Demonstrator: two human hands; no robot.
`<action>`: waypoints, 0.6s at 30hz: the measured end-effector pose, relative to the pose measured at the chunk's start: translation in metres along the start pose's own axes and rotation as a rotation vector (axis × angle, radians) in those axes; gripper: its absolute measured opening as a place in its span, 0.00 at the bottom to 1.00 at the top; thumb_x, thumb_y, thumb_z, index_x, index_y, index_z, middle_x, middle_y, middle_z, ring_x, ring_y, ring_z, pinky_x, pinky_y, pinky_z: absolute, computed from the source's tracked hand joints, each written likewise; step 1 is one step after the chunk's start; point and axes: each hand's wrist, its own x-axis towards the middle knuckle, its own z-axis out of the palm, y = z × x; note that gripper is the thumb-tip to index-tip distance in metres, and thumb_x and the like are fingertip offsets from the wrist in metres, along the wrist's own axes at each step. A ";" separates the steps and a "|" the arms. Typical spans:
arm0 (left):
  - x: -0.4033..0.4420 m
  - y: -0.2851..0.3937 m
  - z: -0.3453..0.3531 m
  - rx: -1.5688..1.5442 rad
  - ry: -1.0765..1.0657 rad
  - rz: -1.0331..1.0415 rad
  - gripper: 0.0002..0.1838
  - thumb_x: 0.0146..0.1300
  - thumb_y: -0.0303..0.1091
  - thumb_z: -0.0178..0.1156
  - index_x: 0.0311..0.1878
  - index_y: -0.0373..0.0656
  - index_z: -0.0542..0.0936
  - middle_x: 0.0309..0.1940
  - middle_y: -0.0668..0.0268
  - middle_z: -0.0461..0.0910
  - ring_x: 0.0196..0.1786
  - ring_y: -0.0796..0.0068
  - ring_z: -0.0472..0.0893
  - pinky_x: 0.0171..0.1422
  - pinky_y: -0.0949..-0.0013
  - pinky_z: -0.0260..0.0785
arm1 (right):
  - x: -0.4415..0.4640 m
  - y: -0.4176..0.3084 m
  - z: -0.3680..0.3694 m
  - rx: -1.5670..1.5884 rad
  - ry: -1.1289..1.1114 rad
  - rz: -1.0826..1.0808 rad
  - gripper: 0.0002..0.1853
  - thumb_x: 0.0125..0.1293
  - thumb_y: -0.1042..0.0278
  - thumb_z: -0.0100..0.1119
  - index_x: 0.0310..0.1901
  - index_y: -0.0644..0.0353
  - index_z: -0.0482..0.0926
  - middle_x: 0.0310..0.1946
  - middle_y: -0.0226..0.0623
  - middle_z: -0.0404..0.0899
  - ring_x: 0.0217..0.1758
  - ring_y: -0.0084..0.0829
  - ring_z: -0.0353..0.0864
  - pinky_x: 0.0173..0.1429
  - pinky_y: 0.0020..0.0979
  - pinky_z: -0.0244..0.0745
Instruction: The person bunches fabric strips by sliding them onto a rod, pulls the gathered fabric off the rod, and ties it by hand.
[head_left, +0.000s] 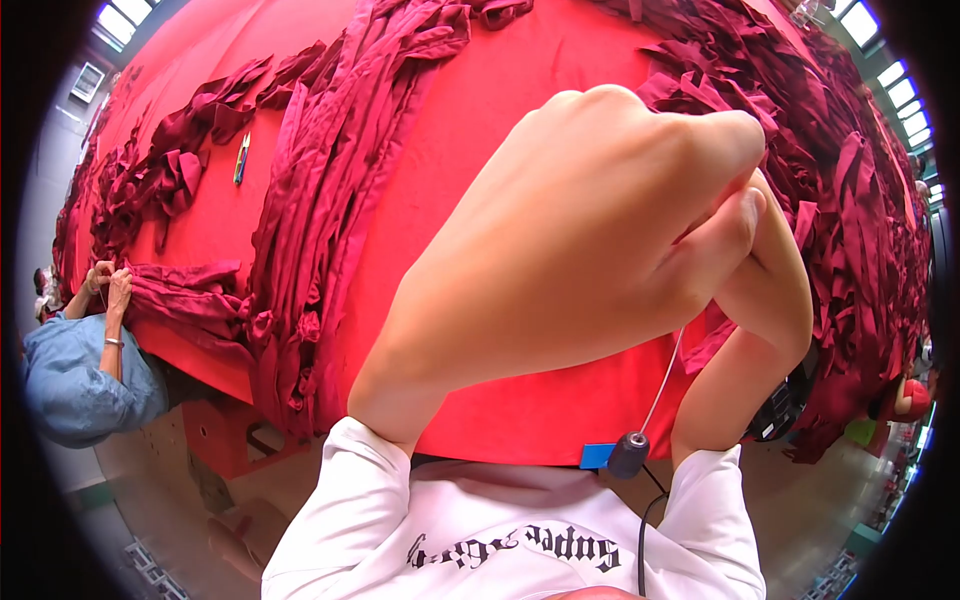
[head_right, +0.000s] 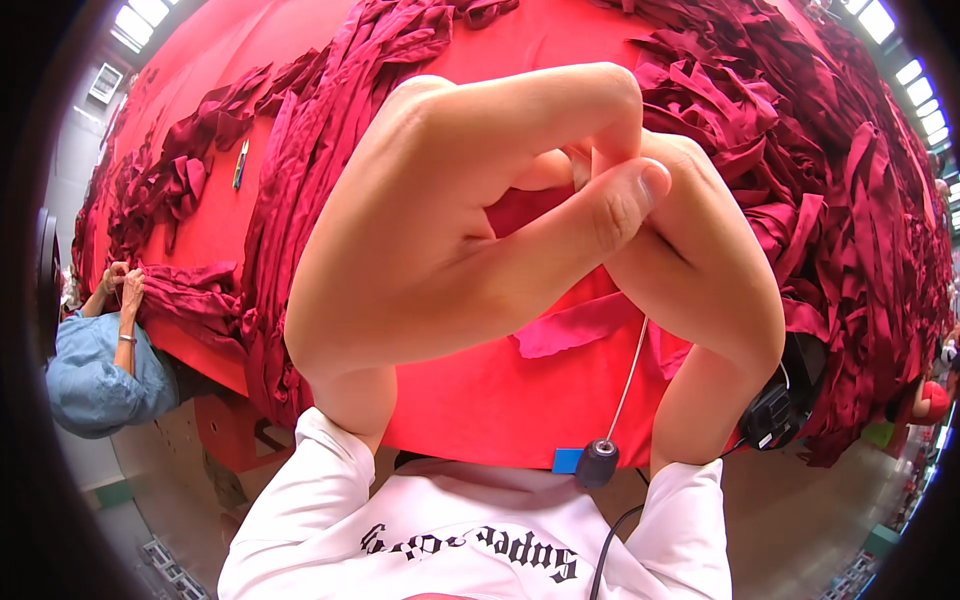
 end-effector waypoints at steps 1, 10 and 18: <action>0.000 0.000 -0.002 0.031 -0.031 -0.015 0.07 0.55 0.29 0.59 0.27 0.37 0.74 0.17 0.52 0.75 0.22 0.49 0.78 0.29 0.51 0.68 | -0.001 0.003 0.001 0.004 0.004 0.004 0.06 0.61 0.77 0.56 0.32 0.66 0.69 0.28 0.39 0.72 0.30 0.34 0.70 0.37 0.32 0.68; -0.002 -0.003 -0.005 -0.056 -0.044 0.097 0.04 0.56 0.27 0.60 0.30 0.36 0.77 0.20 0.51 0.77 0.27 0.48 0.81 0.33 0.52 0.71 | -0.009 -0.001 0.003 0.052 0.025 0.047 0.12 0.64 0.78 0.57 0.49 0.67 0.76 0.37 0.33 0.79 0.40 0.22 0.75 0.46 0.27 0.73; -0.006 0.015 -0.020 -0.459 -0.056 0.006 0.05 0.62 0.20 0.55 0.41 0.36 0.75 0.20 0.52 0.76 0.23 0.54 0.78 0.28 0.62 0.66 | -0.001 -0.008 -0.008 0.102 -0.158 -0.239 0.11 0.66 0.82 0.50 0.48 0.69 0.77 0.39 0.36 0.80 0.41 0.24 0.80 0.45 0.26 0.73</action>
